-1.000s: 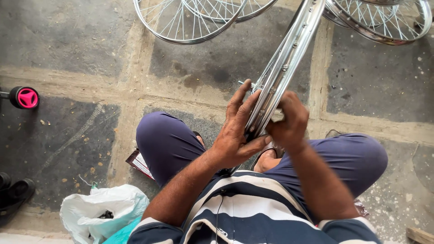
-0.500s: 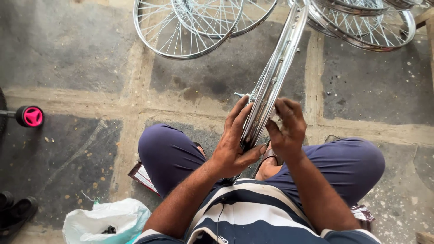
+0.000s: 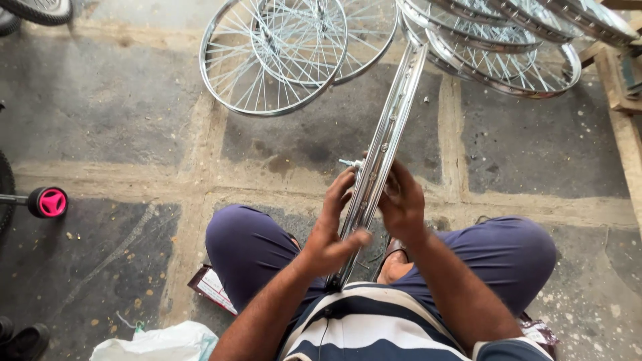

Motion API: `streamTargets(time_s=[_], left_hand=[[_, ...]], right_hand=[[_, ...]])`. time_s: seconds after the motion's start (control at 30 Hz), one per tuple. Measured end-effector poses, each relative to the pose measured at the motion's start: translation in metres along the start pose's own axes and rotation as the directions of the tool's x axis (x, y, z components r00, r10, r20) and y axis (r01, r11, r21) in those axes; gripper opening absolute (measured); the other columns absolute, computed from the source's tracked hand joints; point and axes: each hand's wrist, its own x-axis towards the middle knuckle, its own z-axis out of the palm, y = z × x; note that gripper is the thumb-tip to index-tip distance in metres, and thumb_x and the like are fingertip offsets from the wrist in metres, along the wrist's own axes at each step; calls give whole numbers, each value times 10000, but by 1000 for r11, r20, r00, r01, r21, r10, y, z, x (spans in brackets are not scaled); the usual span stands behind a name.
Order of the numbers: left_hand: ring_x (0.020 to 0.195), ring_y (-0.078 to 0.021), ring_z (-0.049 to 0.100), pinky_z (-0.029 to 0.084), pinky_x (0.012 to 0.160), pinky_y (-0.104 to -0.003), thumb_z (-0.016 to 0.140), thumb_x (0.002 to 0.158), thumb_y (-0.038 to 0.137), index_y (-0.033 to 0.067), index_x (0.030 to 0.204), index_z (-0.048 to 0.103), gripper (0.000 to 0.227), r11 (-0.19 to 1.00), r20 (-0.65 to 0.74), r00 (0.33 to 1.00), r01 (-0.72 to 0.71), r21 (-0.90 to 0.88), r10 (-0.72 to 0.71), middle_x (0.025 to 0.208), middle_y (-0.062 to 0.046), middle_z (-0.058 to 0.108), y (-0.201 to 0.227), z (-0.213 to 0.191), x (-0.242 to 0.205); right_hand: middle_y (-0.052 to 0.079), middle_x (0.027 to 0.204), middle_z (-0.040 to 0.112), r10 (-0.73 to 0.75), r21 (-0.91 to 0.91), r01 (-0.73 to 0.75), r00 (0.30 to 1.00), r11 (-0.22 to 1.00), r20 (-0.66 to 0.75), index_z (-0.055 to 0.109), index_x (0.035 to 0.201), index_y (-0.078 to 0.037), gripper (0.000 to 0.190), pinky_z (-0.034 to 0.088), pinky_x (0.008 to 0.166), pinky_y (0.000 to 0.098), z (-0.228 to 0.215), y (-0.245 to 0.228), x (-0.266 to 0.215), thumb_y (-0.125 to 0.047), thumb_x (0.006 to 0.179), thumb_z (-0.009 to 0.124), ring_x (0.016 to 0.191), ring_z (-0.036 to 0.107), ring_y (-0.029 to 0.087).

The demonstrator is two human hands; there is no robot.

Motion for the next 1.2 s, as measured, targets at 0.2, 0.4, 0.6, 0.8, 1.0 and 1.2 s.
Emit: streamTargets(time_s=[0.2,0.4,0.6,0.8,1.0,1.2], left_hand=[[1042,-157,614,540,903,-305,503,1181,260,41,1588,508,462,705,24,959,224,-673,-282,1240,-117,657,-63,-4,31],[964,-106,657,573,822,-260,464,1152,365,37,1338,612,405,725,132,968,246,-643,-212,1126,-55,694,-75,-8,66],[897,-94,629,552,775,-252,505,1150,338,16,1382,603,409,728,231,950,311,-611,-212,1062,-40,688,-69,-12,66],[942,-91,626,543,817,-243,536,1135,261,10,1446,552,400,649,82,944,282,-706,-320,1112,-51,678,-88,1,38],[1086,-77,619,532,953,-224,467,1115,338,30,1438,531,451,842,76,949,308,-442,-307,1228,-35,649,-96,-12,51],[872,-78,487,434,762,-220,472,1265,336,-30,1290,594,386,740,11,938,281,-611,-347,988,-32,569,-99,1,50]], right_hand=[[186,1433,599,-233,-652,148,971,744,-45,591,1413,2,519,577,1075,365,22,-26,-6,56,904,680,1307,662,285],[249,1527,434,-67,-628,137,989,766,134,559,1415,-1,542,515,1043,421,-4,-44,15,-111,910,724,1325,542,340],[198,1432,605,-170,-651,406,903,642,396,660,1321,-11,416,509,1113,439,-26,-23,38,-178,942,707,1323,584,344],[99,1226,680,-368,-691,202,925,694,-99,698,1128,-10,228,592,833,361,6,2,18,-140,947,742,1025,733,321],[221,1418,585,7,-609,214,941,764,339,668,1308,16,451,512,1091,435,-36,-35,42,-161,906,769,1338,593,360],[190,1372,585,-332,-782,295,936,548,121,714,1220,12,426,521,1048,421,-8,-6,34,-203,882,858,1242,596,329]])
